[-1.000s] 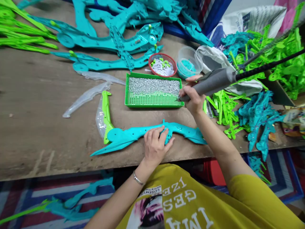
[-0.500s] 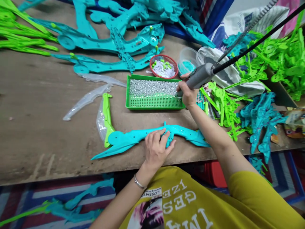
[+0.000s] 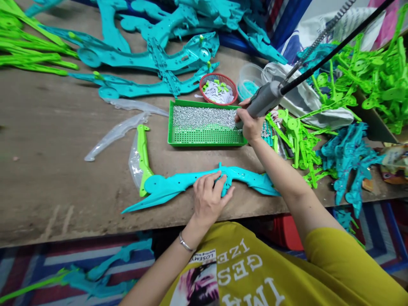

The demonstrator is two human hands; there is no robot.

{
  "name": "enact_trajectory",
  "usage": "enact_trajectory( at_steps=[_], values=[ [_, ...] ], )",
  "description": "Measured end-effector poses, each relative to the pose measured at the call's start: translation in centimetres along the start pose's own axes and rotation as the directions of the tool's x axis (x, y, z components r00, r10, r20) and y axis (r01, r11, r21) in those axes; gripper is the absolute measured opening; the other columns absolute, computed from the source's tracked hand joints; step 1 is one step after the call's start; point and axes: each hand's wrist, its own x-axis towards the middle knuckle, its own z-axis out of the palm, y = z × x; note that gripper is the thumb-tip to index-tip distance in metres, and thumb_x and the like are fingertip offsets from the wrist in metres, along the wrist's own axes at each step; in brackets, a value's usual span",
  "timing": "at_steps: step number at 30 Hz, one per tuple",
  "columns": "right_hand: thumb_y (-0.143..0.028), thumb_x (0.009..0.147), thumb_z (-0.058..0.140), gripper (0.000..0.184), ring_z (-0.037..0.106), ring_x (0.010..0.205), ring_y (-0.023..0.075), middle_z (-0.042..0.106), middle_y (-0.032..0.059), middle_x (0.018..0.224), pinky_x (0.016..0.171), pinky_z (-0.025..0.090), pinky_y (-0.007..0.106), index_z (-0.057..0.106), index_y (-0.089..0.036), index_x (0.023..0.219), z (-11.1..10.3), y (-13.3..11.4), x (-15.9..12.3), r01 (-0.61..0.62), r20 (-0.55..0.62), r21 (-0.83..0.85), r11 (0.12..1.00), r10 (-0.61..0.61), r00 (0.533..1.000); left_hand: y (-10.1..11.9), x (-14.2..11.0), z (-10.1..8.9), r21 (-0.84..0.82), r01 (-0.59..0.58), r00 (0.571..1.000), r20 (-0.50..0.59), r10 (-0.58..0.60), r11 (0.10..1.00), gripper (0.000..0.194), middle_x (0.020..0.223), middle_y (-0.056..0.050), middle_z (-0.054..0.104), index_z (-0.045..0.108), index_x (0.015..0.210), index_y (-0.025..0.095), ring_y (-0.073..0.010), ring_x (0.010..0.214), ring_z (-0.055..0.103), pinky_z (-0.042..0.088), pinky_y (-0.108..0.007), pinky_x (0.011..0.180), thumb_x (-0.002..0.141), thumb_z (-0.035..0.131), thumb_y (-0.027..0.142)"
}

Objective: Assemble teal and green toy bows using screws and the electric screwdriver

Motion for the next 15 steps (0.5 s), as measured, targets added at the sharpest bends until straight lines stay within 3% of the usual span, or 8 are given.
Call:
enact_trajectory(
  at_steps=[7, 11, 15],
  values=[
    [-0.051, 0.08, 0.07, 0.034, 0.05, 0.044, 0.0078, 0.05, -0.0092, 0.05, 0.051, 0.045, 0.025, 0.053, -0.024, 0.071, -0.1, -0.7, 0.2, 0.034, -0.014, 0.004, 0.999, -0.034, 0.999, -0.2, -0.1, 0.2, -0.005, -0.005, 1.0, -0.009, 0.005, 1.0, 0.025, 0.108, -0.012, 0.074, 0.07, 0.106, 0.017, -0.0265, 0.101, 0.064, 0.045, -0.04, 0.09, 0.088, 0.075, 0.033],
    [-0.054, 0.079, 0.073, 0.036, 0.05, 0.044, 0.0085, 0.049, -0.0088, 0.051, 0.051, 0.046, 0.027, 0.052, -0.025, 0.071, -1.7, -4.3, -1.5, 0.039, -0.001, 0.112, 0.993, -0.039, 0.999, -0.4, -0.2, 0.4, 0.003, -0.022, 1.0, -0.014, 0.022, 1.0, 0.028, 0.108, -0.013, 0.073, 0.07, 0.107, 0.017, -0.0272, 0.1, 0.063, 0.044, -0.04, 0.09, 0.087, 0.076, 0.036],
    [-0.043, 0.077, 0.078, 0.027, 0.051, 0.043, 0.0098, 0.051, -0.0096, 0.052, 0.049, 0.047, 0.027, 0.06, -0.026, 0.087, -4.9, -9.1, -5.5, -0.076, 0.036, 0.182, 0.98, 0.07, 0.997, -0.5, -0.4, 0.5, -0.007, -0.015, 1.0, 0.002, 0.015, 1.0, 0.031, 0.109, -0.013, 0.073, 0.069, 0.11, 0.017, -0.0279, 0.102, 0.061, 0.043, -0.041, 0.09, 0.088, 0.075, 0.039]
  ],
)
